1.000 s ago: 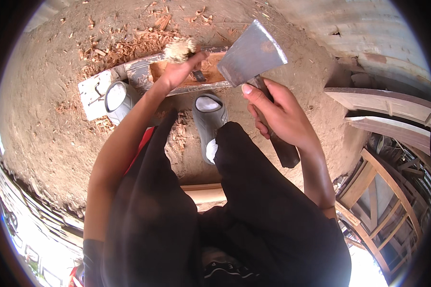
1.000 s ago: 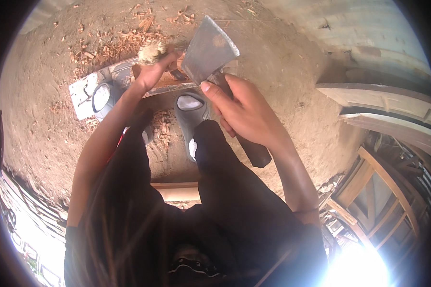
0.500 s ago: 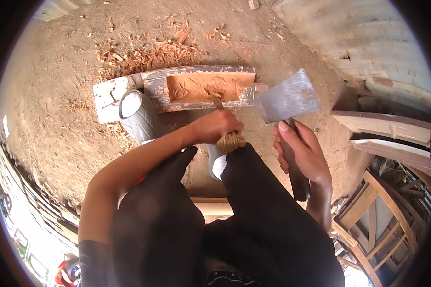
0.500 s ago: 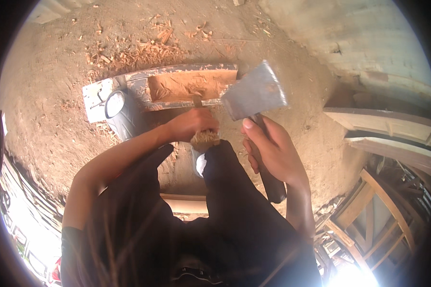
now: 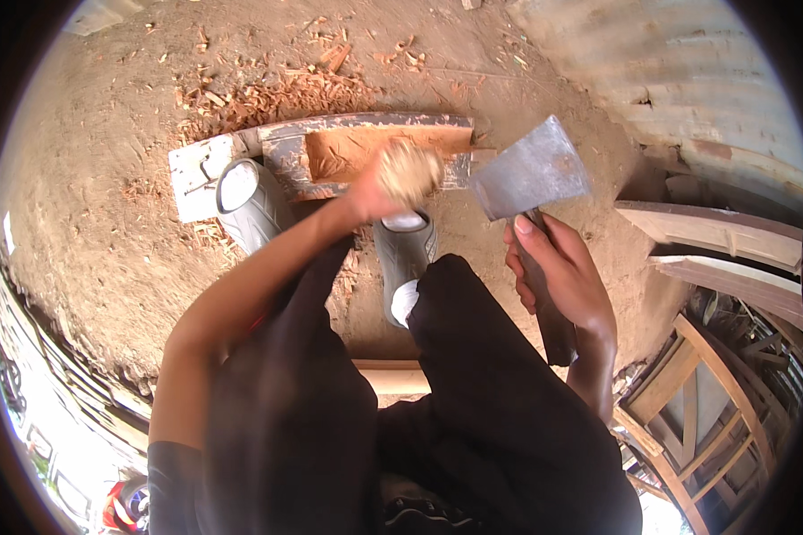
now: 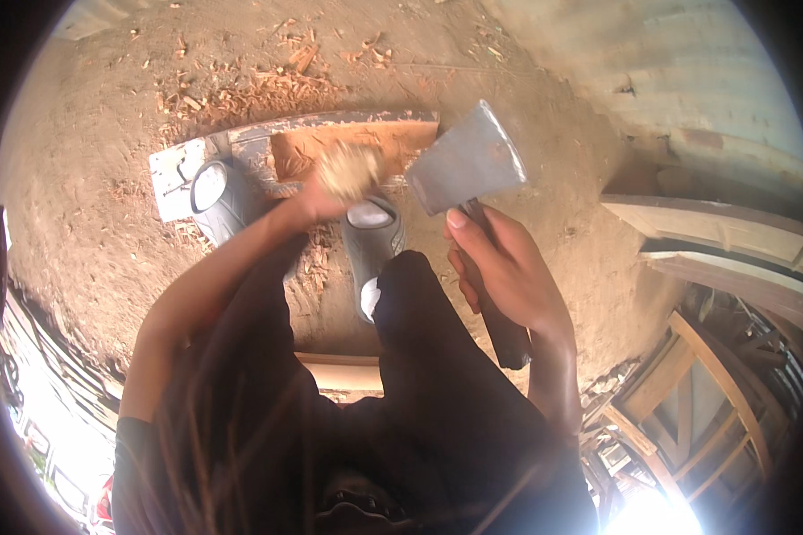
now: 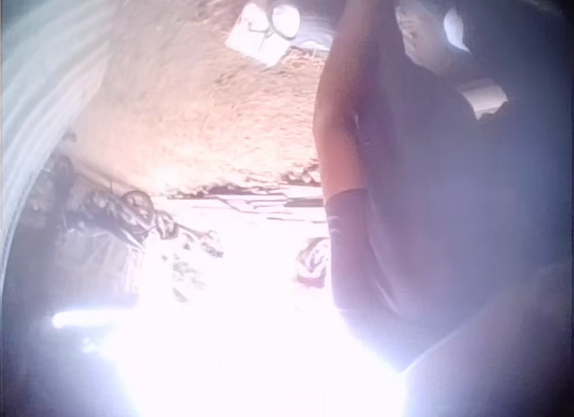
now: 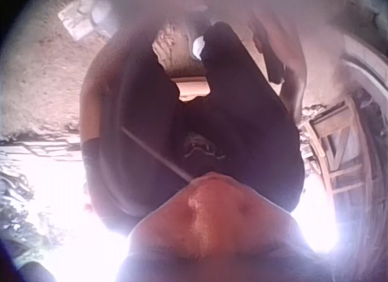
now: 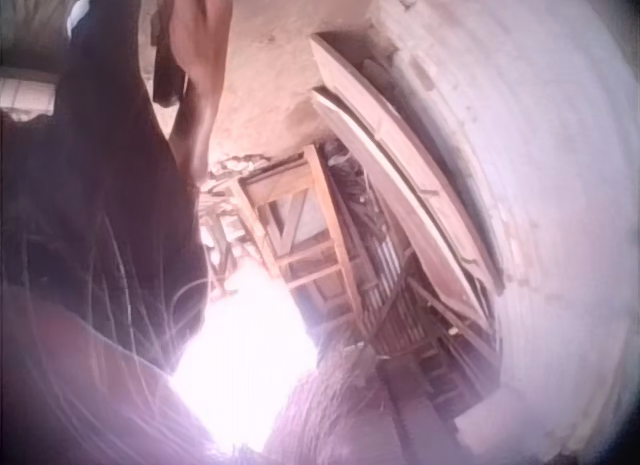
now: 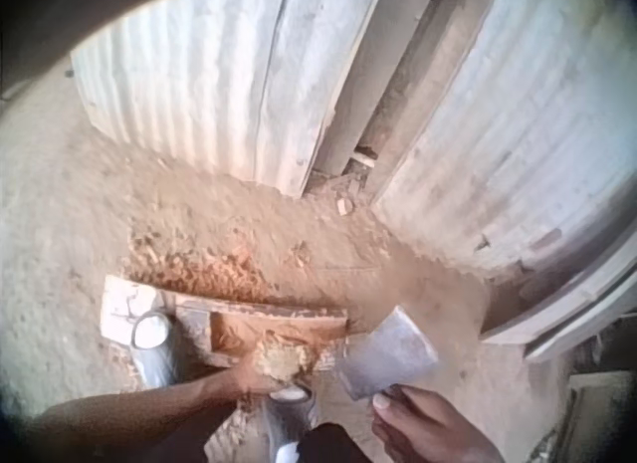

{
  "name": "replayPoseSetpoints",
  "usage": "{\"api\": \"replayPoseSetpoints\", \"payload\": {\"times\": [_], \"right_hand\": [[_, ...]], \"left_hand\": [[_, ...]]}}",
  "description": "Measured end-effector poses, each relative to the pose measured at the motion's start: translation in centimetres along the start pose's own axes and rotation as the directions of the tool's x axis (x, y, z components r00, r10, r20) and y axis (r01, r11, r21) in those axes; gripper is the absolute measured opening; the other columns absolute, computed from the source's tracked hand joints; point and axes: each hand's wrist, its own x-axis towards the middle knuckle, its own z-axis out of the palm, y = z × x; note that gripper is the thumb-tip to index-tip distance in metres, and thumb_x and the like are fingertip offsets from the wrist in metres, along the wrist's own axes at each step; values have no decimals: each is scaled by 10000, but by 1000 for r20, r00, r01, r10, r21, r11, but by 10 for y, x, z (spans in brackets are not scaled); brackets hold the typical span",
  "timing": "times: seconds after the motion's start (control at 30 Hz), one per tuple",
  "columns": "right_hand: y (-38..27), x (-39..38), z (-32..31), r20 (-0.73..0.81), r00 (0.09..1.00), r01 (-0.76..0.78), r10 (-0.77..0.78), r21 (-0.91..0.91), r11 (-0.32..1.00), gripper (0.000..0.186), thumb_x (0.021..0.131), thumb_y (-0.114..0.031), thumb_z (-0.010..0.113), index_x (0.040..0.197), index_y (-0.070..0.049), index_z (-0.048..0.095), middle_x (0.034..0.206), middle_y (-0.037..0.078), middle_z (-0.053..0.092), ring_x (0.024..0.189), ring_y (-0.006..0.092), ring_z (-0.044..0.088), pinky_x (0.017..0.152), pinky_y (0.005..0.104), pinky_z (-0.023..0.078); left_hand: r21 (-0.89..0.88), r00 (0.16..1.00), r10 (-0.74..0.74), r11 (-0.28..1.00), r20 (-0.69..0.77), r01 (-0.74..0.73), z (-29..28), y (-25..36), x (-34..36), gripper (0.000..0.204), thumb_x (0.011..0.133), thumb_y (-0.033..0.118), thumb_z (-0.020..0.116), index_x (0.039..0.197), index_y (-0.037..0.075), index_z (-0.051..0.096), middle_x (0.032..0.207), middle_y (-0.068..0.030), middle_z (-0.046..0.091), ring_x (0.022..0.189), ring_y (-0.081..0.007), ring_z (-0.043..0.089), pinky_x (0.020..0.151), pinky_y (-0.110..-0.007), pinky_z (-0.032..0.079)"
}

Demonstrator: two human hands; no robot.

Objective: The person uses a small axe to carve a rectangular piece of wood placed on the ground. They repeatedly strike the wood to remove shavings and shape it.

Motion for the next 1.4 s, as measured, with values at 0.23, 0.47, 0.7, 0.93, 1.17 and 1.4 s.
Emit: {"api": "replayPoseSetpoints", "payload": {"times": [0.23, 0.47, 0.7, 0.93, 1.17, 1.4], "right_hand": [[1, -3, 0, -12, 1000, -27, 27, 15, 1000, 368, 1046, -382, 557, 957, -25, 566, 694, 9, 513, 492, 89, 488, 458, 256, 396], [-1, -15, 14, -81, 926, 333, -369, -285, 899, 219, 1008, -226, 637, 962, -19, 582, 706, 28, 582, 516, 112, 530, 481, 283, 424], [88, 32, 21, 163, 820, 536, -549, -555, 636, 216, 882, -167, 717, 985, -37, 577, 736, 182, 651, 714, 393, 672, 601, 403, 503], [71, 16, 15, 241, 909, 415, -340, -604, 681, 194, 859, -125, 735, 938, -27, 588, 754, 155, 650, 681, 292, 683, 629, 337, 504], [64, 6, 13, 232, 897, 433, -376, -634, 641, 214, 817, -137, 753, 935, -52, 596, 763, 158, 645, 706, 312, 681, 619, 374, 503], [67, 23, 8, 346, 862, 501, -370, -692, 520, 326, 790, -240, 741, 1001, -53, 577, 755, 197, 652, 736, 414, 668, 632, 473, 518]], "left_hand": [[226, 939, -287, 943, 189, 243, -17, 7, 20, 417, 1015, 395, 541, 1269, 74, 623, 1268, -114, 674, 1185, -270, 616, 1044, -419, 453], [-436, 983, -185, 883, 22, 176, 26, -32, -17, 432, 856, 281, 777, 1171, 24, 629, 1159, -144, 686, 1110, -224, 647, 960, -367, 504], [-83, 968, 231, 971, 101, -223, 3, 1, -6, 441, 767, 283, 813, 1087, 14, 673, 1048, -180, 711, 987, -312, 693, 886, -426, 529], [-95, 956, 132, 989, 262, -111, -4, 20, -14, 425, 786, 279, 741, 1085, -13, 666, 1027, -213, 696, 978, -416, 653, 854, -472, 520], [-122, 961, 159, 983, 225, -134, -4, 19, -12, 398, 749, 139, 697, 1107, -35, 676, 987, -261, 693, 1001, -432, 652, 868, -469, 517], [-140, 949, 139, 985, 283, -103, -7, 32, -3, 360, 760, 127, 677, 1085, -24, 672, 1007, -259, 694, 992, -438, 654, 859, -471, 524]]}}
